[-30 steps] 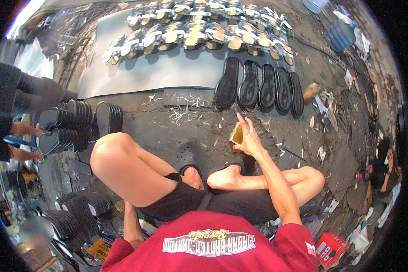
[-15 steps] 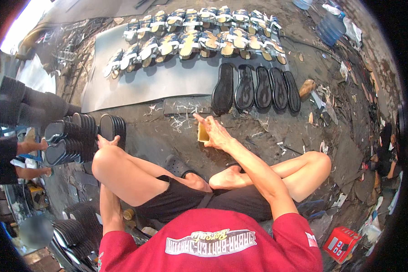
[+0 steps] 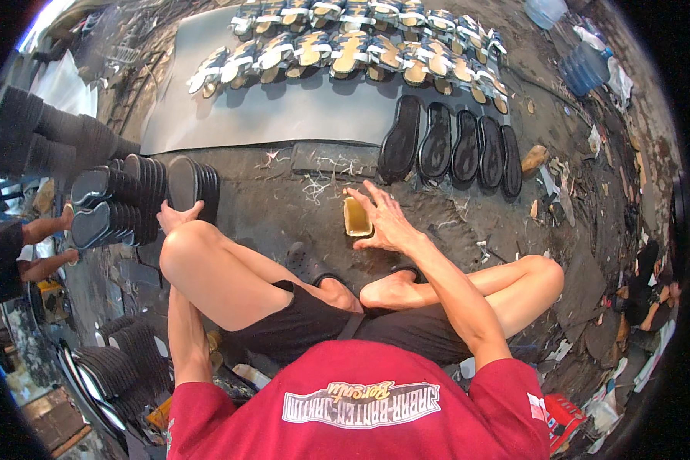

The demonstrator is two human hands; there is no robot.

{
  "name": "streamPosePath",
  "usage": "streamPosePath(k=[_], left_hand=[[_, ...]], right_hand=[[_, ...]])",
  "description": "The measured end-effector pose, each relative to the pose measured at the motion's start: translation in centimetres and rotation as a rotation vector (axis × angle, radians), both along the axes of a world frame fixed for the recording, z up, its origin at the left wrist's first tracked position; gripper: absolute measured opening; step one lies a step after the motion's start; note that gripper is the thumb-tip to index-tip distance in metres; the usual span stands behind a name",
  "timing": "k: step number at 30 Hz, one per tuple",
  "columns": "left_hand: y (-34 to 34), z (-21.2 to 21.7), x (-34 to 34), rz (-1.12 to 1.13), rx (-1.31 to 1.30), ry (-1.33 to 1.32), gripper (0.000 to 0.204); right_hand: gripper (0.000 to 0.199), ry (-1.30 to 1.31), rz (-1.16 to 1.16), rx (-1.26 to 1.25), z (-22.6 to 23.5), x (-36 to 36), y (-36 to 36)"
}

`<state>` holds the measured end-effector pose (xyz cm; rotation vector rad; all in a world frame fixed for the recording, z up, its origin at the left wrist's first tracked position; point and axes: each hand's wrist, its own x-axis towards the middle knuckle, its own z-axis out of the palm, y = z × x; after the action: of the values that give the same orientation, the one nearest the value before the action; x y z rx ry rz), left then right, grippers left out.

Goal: The person sits on the ground and repeatedly applies a yellowish liquid from a small container onto the soles of black sandals using a sponge. They handle multiple sandals one at a time, rubbing the liquid into the sole surface and placing each treated sandal on the ground.

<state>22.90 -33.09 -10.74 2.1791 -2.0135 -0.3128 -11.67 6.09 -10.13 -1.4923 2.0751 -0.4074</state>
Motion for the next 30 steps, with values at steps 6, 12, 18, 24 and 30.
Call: streamPosePath(k=[6, 12, 18, 24, 30], left_hand=[[2.5, 9.1, 1.1, -0.248, -0.333, 0.729, 0.095], [3.1, 23.8, 4.4, -0.017, -0.632, 1.239, 0.066], [10.9, 29.4, 0.4, -0.247, -0.411, 1.694, 0.079], [15.7, 23.1, -6.1, -0.371, 0.365, 2.096, 0.082], [21.1, 18.5, -11.5, -0.140, 0.795, 2.005, 0.085]], right_hand=[[0.069, 0.206, 0.003, -0.105, -2.2, 2.5, 0.8], [0.073, 0.382, -0.015, -0.267, -6.6, 3.6, 0.1], [0.063, 0.108, -0.269, -0.334, -2.5, 3.1, -0.1], [0.082, -0.175, -0.406, -0.160, -3.5, 3.4, 2.3], [0.081, -1.294, -0.684, -0.396, 6.6, -0.2, 1.2]])
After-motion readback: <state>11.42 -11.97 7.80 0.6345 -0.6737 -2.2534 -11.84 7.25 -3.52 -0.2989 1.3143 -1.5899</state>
